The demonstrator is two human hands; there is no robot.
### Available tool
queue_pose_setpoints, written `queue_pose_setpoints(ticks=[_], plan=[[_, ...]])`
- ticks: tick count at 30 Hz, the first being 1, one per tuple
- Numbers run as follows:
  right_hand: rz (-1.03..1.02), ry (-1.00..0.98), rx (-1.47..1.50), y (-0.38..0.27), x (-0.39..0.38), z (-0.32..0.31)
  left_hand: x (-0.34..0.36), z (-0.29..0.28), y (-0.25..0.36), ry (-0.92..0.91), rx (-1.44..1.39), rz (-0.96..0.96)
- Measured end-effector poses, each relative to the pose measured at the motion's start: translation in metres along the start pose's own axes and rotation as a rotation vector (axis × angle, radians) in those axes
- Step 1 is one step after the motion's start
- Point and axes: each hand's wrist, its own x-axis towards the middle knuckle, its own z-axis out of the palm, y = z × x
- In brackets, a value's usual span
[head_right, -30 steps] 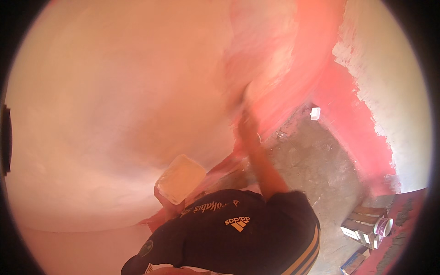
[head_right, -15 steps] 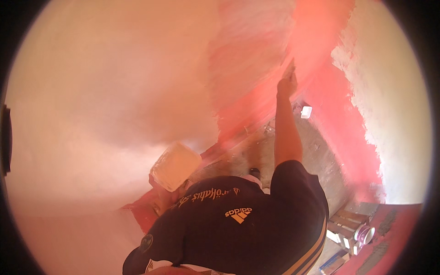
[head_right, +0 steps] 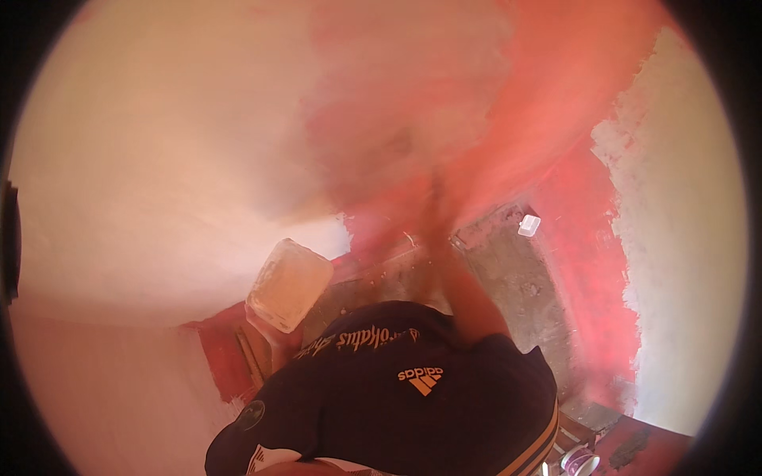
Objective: The person applies white plaster to a pink-painted wall using a putty knife, repeatedly scraping plaster from a small container onto the tool and spreading it across the wall surface.
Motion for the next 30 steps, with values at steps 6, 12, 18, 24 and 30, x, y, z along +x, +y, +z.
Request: queue_pose_setpoints(ticks=[6,12,18,24,30], plan=[[0.137,0.214,-0.099,0.005,0.097,-0.026,-0.036,0.037,-0.046,0.180,-0.183,-0.088],[-0.197,-0.431,0.189,-0.050,-0.048,0.023,-0.059,0.031,-0.073,0.116,-0.102,-0.043],[0.119,-0.053,0.082,0.028,0.017,-0.014,-0.080,0.021,-0.066,0.199,-0.169,-0.101],[0.088,0.075,-0.197,-0.002,0.100,-0.022,-0.083,0.000,-0.068,0.128,-0.103,-0.143],[-0.415,-0.148,0.148,-0.107,-0.020,0.064,-0.074,-0.003,-0.052,0.083,-0.065,-0.134]])
